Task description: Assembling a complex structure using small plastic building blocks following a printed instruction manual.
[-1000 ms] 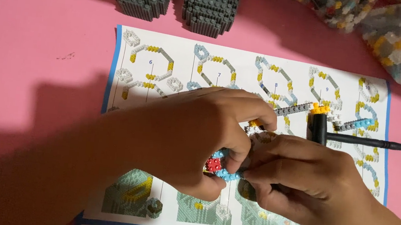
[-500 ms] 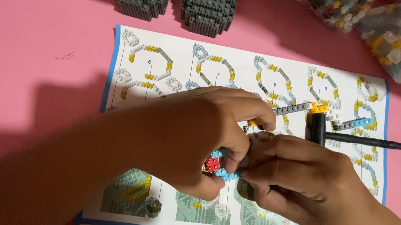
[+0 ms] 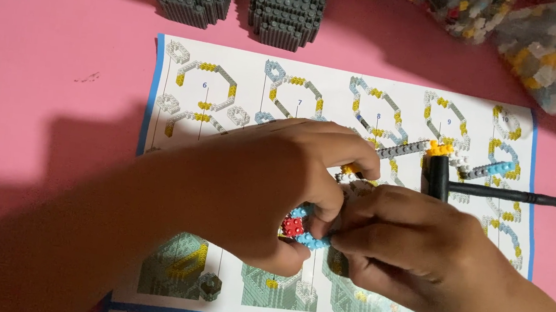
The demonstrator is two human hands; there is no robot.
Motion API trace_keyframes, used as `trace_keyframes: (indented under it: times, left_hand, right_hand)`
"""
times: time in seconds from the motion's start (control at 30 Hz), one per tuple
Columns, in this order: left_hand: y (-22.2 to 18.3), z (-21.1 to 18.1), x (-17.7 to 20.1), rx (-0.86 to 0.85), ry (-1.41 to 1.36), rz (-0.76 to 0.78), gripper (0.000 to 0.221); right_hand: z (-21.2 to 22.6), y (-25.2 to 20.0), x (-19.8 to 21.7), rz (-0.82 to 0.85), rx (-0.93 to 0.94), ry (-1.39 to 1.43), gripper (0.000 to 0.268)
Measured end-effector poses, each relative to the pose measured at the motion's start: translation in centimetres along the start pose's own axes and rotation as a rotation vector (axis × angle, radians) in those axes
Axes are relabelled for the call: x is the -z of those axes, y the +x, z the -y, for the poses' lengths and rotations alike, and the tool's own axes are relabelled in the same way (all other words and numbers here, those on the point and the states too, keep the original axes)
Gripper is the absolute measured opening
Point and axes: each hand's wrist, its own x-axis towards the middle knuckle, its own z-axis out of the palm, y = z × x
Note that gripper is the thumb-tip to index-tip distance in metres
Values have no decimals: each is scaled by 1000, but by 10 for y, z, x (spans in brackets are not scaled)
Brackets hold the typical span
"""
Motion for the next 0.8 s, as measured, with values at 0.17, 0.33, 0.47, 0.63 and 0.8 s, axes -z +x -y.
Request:
trace_keyframes:
  times: [0.17,0.33,0.47,0.63,0.8]
  left_hand:
    - [0,-2,3,8,-27,15,15]
    - [-1,-2,3,-33,-29,-14,17]
    - [-2,-2,4,-5,-33,13,16]
    - [-4,-3,5,-59,-39,-18,15]
    - [-5,-1,3,-107,-32,-62,9]
  right_hand:
    - [-4,-2,0,1,19,-33,6]
    - [-3,-4,8,4,6,20,11]
    - [-4,-18,43,4,-148,-242,27]
    - [-86,-113,99,142,-733,-794,45]
    - [-138,-145,126,350,-853,-817,47]
